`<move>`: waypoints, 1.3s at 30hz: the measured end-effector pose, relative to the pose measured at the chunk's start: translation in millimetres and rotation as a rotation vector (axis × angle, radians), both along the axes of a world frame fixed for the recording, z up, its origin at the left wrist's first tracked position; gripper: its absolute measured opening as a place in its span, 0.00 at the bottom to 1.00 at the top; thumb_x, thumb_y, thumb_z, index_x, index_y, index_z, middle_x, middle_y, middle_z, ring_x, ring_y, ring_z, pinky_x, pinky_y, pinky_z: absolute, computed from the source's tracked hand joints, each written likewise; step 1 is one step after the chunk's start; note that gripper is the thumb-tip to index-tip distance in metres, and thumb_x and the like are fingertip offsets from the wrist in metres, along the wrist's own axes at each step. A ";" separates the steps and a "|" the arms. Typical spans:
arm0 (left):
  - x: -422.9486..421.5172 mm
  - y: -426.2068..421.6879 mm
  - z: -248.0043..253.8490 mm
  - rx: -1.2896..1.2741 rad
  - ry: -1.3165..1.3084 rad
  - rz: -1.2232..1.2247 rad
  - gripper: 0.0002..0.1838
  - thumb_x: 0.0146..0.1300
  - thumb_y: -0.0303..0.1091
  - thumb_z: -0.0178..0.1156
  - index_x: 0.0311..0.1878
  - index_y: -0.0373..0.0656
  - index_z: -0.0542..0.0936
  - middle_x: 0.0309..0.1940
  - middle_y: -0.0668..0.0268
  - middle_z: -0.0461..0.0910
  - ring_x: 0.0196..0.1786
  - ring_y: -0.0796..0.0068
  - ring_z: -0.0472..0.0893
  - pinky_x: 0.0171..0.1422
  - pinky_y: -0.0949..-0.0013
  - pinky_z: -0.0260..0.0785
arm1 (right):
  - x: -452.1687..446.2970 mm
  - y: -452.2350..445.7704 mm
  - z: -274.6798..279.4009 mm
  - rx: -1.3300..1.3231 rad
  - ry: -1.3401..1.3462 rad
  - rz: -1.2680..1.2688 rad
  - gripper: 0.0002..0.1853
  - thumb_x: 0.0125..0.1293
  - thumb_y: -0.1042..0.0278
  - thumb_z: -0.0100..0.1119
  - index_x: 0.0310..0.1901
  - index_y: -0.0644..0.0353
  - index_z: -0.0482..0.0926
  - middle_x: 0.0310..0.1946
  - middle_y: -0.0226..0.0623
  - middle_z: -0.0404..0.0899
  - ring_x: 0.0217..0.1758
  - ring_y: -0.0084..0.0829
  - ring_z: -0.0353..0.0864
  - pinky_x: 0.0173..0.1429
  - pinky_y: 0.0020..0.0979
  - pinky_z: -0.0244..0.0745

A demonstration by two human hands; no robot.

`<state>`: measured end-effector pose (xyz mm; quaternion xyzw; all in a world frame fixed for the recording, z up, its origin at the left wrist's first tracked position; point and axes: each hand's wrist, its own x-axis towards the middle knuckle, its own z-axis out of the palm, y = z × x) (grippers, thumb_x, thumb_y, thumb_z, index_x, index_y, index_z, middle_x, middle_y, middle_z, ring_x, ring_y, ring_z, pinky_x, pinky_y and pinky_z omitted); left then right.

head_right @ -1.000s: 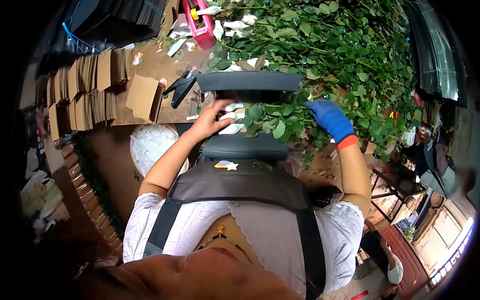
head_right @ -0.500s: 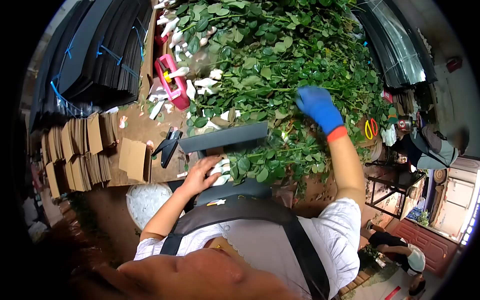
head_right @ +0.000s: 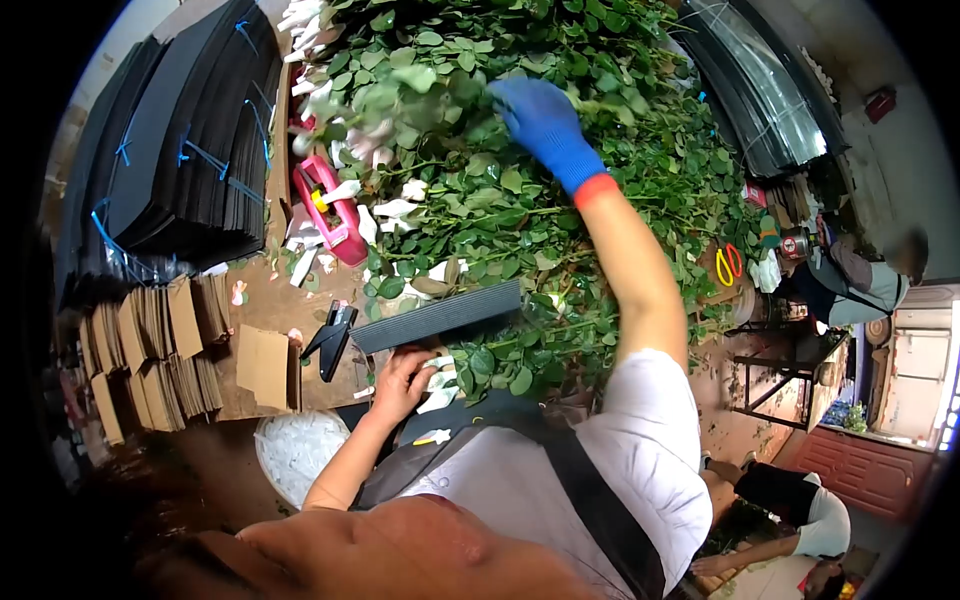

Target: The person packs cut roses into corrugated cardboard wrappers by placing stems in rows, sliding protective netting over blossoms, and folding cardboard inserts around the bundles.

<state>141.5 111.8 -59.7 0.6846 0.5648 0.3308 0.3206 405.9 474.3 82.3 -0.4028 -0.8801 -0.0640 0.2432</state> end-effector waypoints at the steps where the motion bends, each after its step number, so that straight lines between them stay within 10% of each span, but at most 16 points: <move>1: -1.1 1.5 -1.5 0.017 -0.017 -0.025 0.09 0.62 0.32 0.70 0.45 0.45 0.85 0.41 0.59 0.83 0.47 0.55 0.81 0.52 0.59 0.75 | 5.9 -34.4 20.2 0.078 0.021 0.062 0.18 0.62 0.70 0.63 0.56 0.51 0.80 0.49 0.38 0.83 0.49 0.45 0.83 0.53 0.45 0.78; 4: -5.9 1.4 -11.3 0.045 -0.034 -0.058 0.07 0.63 0.31 0.68 0.42 0.41 0.84 0.42 0.60 0.84 0.46 0.57 0.82 0.52 0.59 0.75 | 40.5 -140.9 79.2 0.054 -0.008 0.081 0.19 0.63 0.73 0.63 0.57 0.51 0.80 0.49 0.39 0.85 0.52 0.45 0.84 0.55 0.44 0.79; 8: -22.1 -7.9 -69.8 -0.401 -0.493 -0.127 0.14 0.68 0.35 0.64 0.54 0.43 0.82 0.50 0.54 0.84 0.50 0.52 0.84 0.55 0.59 0.76 | 102.0 -236.6 98.6 -0.617 -0.066 0.191 0.18 0.68 0.67 0.61 0.59 0.47 0.81 0.51 0.42 0.85 0.54 0.47 0.85 0.57 0.42 0.80; 10: -11.6 -2.9 -42.0 -0.124 0.017 -0.042 0.18 0.65 0.36 0.67 0.56 0.41 0.80 0.50 0.54 0.84 0.48 0.54 0.85 0.53 0.60 0.78 | 123.4 -263.8 66.7 -0.839 -0.147 0.097 0.16 0.70 0.63 0.61 0.58 0.49 0.82 0.51 0.44 0.85 0.53 0.48 0.85 0.58 0.43 0.79; 11: -10.7 -2.5 -50.6 -0.083 -0.123 0.032 0.21 0.62 0.39 0.71 0.55 0.42 0.80 0.48 0.54 0.85 0.48 0.54 0.85 0.51 0.58 0.78 | 131.4 -269.3 46.1 -0.950 -0.187 0.044 0.16 0.71 0.60 0.61 0.58 0.49 0.83 0.51 0.46 0.85 0.52 0.48 0.85 0.58 0.44 0.79; 15: -14.6 -4.1 -46.4 -0.060 -0.052 0.028 0.36 0.58 0.32 0.72 0.68 0.46 0.67 0.42 0.56 0.85 0.47 0.54 0.85 0.50 0.57 0.78 | 149.0 -265.0 -24.1 -0.920 -0.417 -0.179 0.16 0.72 0.56 0.57 0.58 0.49 0.81 0.49 0.47 0.85 0.50 0.50 0.84 0.57 0.46 0.79; 24: -8.6 -1.9 -18.8 -0.113 -0.036 0.035 0.21 0.62 0.44 0.72 0.58 0.55 0.84 0.55 0.51 0.79 0.48 0.46 0.84 0.51 0.55 0.79 | 144.5 -211.9 -56.3 -1.110 -0.547 -0.206 0.21 0.67 0.49 0.58 0.56 0.49 0.82 0.48 0.48 0.85 0.52 0.51 0.83 0.58 0.48 0.78; 27: -4.3 -1.0 -12.9 -0.130 -0.003 0.045 0.22 0.62 0.44 0.72 0.58 0.48 0.84 0.50 0.51 0.80 0.46 0.51 0.83 0.51 0.57 0.77 | 134.8 -161.1 -50.8 -0.930 -0.938 -0.294 0.19 0.66 0.49 0.57 0.52 0.50 0.83 0.45 0.48 0.85 0.51 0.49 0.84 0.57 0.48 0.78; 32: -7.3 -1.7 -17.1 -0.246 0.038 0.033 0.32 0.63 0.46 0.70 0.64 0.37 0.74 0.57 0.41 0.76 0.58 0.37 0.77 0.62 0.51 0.72 | 53.3 -3.6 -26.5 -0.177 0.027 -0.126 0.15 0.70 0.55 0.55 0.52 0.49 0.82 0.44 0.41 0.85 0.45 0.47 0.84 0.49 0.48 0.79; 35: -8.8 -1.2 -16.7 -0.309 0.007 0.018 0.30 0.62 0.44 0.71 0.63 0.38 0.76 0.56 0.40 0.77 0.57 0.37 0.78 0.61 0.50 0.73 | 19.5 97.1 -47.4 0.326 -0.166 -0.237 0.16 0.59 0.63 0.64 0.50 0.52 0.81 0.47 0.42 0.81 0.49 0.45 0.79 0.55 0.44 0.75; 39: -3.8 -3.6 -16.5 -0.094 0.064 -0.012 0.30 0.61 0.39 0.70 0.64 0.39 0.74 0.57 0.42 0.74 0.58 0.37 0.74 0.62 0.46 0.69 | -1.3 121.8 -67.6 0.232 -0.064 -0.325 0.08 0.58 0.66 0.64 0.40 0.53 0.81 0.41 0.41 0.81 0.48 0.44 0.80 0.52 0.45 0.75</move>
